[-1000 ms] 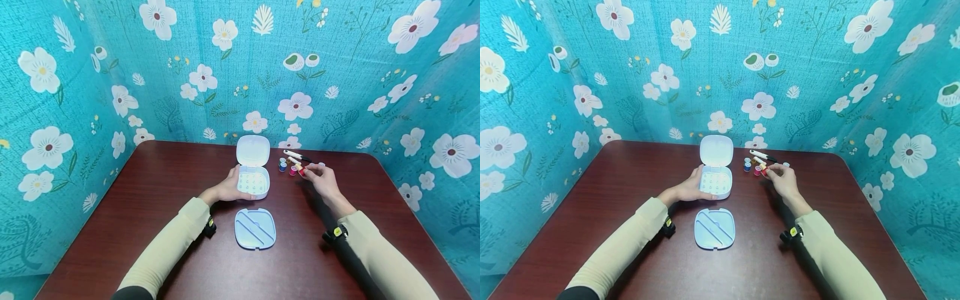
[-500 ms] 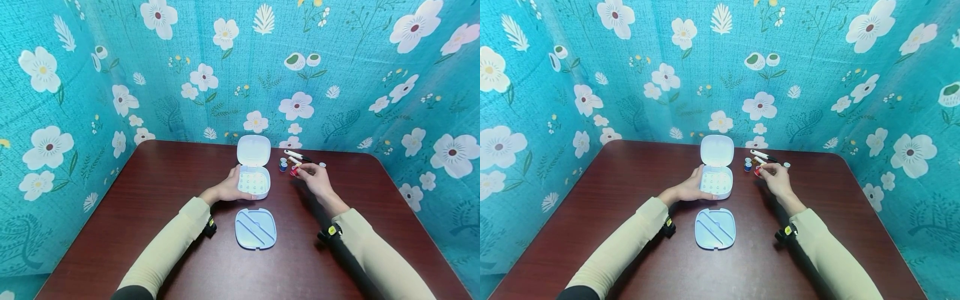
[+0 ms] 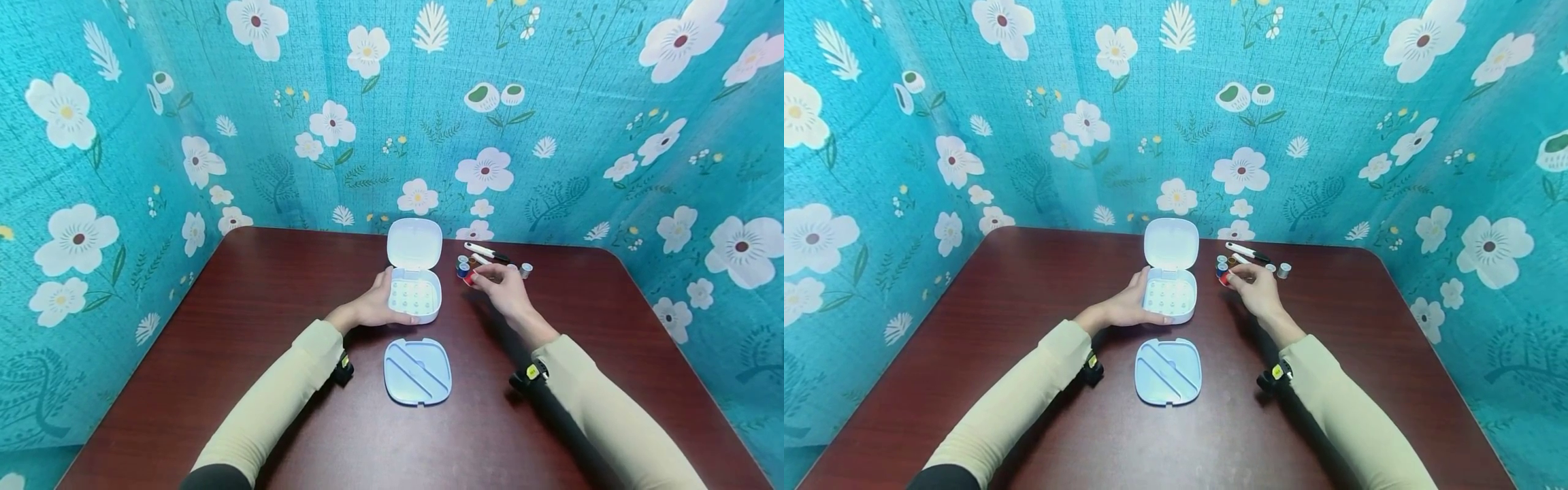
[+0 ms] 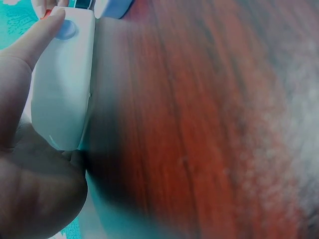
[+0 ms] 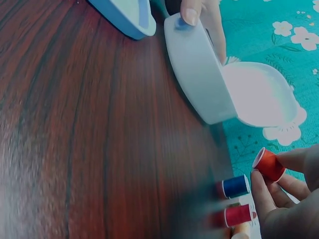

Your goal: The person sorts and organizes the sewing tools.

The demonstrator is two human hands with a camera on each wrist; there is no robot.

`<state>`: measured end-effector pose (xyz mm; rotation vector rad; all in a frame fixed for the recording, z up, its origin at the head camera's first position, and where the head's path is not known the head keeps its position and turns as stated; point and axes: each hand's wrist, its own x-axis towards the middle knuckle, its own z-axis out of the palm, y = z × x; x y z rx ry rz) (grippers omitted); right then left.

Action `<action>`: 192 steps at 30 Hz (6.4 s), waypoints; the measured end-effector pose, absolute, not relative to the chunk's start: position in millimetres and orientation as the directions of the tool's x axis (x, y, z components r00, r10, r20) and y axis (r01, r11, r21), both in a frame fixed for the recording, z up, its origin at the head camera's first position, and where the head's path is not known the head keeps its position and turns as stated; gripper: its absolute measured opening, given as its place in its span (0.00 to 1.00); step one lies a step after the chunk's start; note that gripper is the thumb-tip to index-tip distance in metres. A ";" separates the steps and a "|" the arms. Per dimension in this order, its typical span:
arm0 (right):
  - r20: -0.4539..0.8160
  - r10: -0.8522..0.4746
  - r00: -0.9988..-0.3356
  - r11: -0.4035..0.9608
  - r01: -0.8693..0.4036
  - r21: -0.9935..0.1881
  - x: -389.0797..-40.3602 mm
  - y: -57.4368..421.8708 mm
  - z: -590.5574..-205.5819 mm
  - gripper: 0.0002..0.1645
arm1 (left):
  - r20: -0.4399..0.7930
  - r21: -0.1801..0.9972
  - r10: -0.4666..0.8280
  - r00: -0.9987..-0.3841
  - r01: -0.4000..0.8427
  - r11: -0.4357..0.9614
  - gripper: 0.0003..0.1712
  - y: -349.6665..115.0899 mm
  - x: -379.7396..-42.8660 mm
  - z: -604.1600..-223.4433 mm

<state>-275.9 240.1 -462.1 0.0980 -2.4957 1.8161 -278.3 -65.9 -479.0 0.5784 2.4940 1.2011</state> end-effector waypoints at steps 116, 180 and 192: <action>0.234 -0.474 -0.849 0.723 -0.527 -0.447 -316.4 97.7 -454.3 0.05 | -0.118 0.762 0.511 -0.852 0.252 0.596 0.77 -67.1 -278.8 -478.5; 0.168 -0.503 -0.848 0.752 -0.525 -0.399 -280.9 154.5 -428.8 0.17 | -0.054 0.793 0.484 -0.873 0.257 0.552 0.72 -62.7 -274.9 -480.5; 0.185 -0.436 -0.881 0.760 -0.471 -0.448 -274.2 166.9 -430.5 0.16 | -0.077 0.780 0.479 -0.874 0.246 0.575 0.74 -62.9 -275.9 -480.8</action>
